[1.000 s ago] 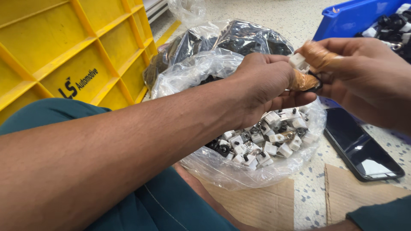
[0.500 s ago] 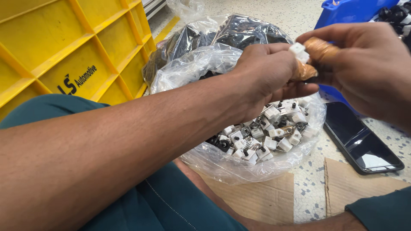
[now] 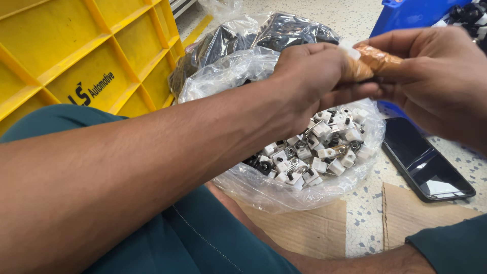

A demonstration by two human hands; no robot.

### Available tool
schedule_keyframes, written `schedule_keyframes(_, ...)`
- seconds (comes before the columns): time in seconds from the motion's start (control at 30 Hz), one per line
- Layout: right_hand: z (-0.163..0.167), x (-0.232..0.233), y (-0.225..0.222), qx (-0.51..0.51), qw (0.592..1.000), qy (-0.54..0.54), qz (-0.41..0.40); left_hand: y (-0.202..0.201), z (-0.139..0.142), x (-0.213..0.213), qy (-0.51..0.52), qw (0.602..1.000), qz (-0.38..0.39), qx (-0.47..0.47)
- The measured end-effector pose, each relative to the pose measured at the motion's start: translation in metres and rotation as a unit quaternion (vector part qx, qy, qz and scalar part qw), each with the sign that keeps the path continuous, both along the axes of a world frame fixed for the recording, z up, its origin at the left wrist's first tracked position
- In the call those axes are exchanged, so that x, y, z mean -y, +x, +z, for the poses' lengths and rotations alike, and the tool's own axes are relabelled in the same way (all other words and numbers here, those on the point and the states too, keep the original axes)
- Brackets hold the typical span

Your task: The person sits on the floor and assembles small white plastic clip parts with black metal brackets, pressing the pieces together by hand one at a time. They pick parts from a large plastic-lined bag and place finished assemblies into blue bins beside them.

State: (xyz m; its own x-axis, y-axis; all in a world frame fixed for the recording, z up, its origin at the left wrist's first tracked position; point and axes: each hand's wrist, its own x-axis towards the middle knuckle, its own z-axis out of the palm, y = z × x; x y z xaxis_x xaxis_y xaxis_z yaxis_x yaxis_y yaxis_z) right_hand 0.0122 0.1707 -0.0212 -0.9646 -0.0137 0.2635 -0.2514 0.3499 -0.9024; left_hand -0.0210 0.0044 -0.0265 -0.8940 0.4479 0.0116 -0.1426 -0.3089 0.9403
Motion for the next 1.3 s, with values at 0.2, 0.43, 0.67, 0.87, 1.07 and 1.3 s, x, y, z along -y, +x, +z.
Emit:
schedule_keyframes(0.2,0.007,0.017,0.019,-0.124,0.97,0.183,-0.105,-0.003,-0.005,-0.004,0.066,0.996,0.017,0.049)
schedule_keyframes(0.43,-0.005,-0.021,-0.006,0.11,0.986,-0.117,0.032,-0.007,-0.007,-0.002,-0.002,1.0,0.004,-0.012)
schedule_keyframes(0.67,-0.002,-0.077,-0.057,0.145,0.937,-0.31,-0.071,-0.013,0.031,0.052,-0.413,0.89,0.012,-0.193)
schedule_keyframes(0.87,-0.018,-0.054,-0.037,0.149,0.98,-0.086,-0.1,-0.057,-0.001,0.088,-0.715,0.679,-0.002,-0.167)
schedule_keyframes(1.07,-0.059,0.035,0.015,0.168,0.876,0.43,0.141,-0.061,-0.027,0.083,-0.651,0.631,-0.025,-0.421)
schedule_keyframes(1.3,-0.075,0.057,0.038,0.121,0.891,0.419,0.129,-0.041,-0.053,0.068,-0.721,0.584,0.007,-0.372)
